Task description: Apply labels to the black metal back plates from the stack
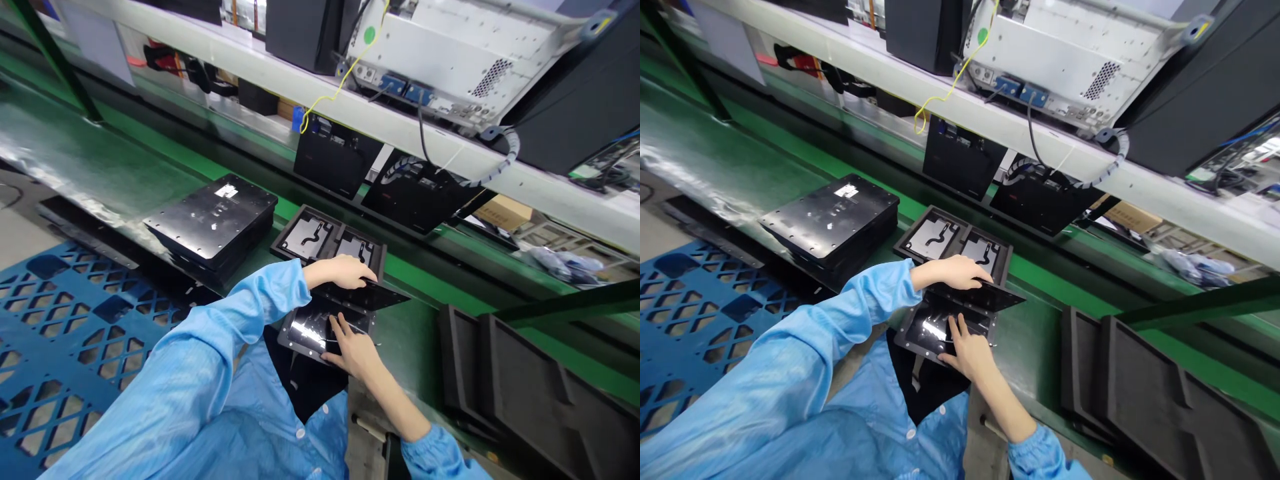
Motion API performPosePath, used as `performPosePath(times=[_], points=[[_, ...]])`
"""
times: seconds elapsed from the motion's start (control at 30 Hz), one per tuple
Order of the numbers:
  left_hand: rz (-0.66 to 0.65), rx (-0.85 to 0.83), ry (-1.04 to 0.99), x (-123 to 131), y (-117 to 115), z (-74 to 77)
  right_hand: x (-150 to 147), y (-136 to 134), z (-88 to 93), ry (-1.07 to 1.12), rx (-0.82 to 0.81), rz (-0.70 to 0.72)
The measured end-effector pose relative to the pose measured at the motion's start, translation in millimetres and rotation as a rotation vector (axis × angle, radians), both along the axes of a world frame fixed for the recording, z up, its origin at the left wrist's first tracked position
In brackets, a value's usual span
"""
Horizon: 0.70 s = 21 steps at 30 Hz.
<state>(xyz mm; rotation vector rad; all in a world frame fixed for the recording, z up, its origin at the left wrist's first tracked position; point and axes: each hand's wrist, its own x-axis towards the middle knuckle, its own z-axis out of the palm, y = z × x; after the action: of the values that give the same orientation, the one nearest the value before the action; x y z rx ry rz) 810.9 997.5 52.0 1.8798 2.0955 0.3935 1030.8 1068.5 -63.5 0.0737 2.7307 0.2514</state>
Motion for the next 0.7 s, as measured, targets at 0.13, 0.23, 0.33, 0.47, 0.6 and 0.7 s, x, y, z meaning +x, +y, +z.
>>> performPosePath(times=[0.13,0.23,0.33,0.47,0.6,0.7], points=[[-0.043,-0.016,0.003,-0.7,0.6,1.5,-2.3,-5.1,5.4,-0.030,0.142,0.209],[-0.059,-0.018,0.011,-2.2,2.3,1.1,-2.6,-2.3,21.6,0.081,0.169,0.326],[-0.066,-0.019,0.010,-5.3,5.1,0.5,-6.2,9.2,43.7,0.265,0.184,0.416],[-0.043,-0.011,0.027,-8.2,7.8,1.9,-8.2,25.3,71.8,0.403,0.198,0.413],[-0.031,0.006,0.039,-6.2,5.2,4.1,24.3,36.8,111.9,0.475,-0.041,0.301],[-0.031,0.027,0.041,-2.0,0.1,2.2,69.1,52.8,158.9,0.644,-0.318,0.021]])
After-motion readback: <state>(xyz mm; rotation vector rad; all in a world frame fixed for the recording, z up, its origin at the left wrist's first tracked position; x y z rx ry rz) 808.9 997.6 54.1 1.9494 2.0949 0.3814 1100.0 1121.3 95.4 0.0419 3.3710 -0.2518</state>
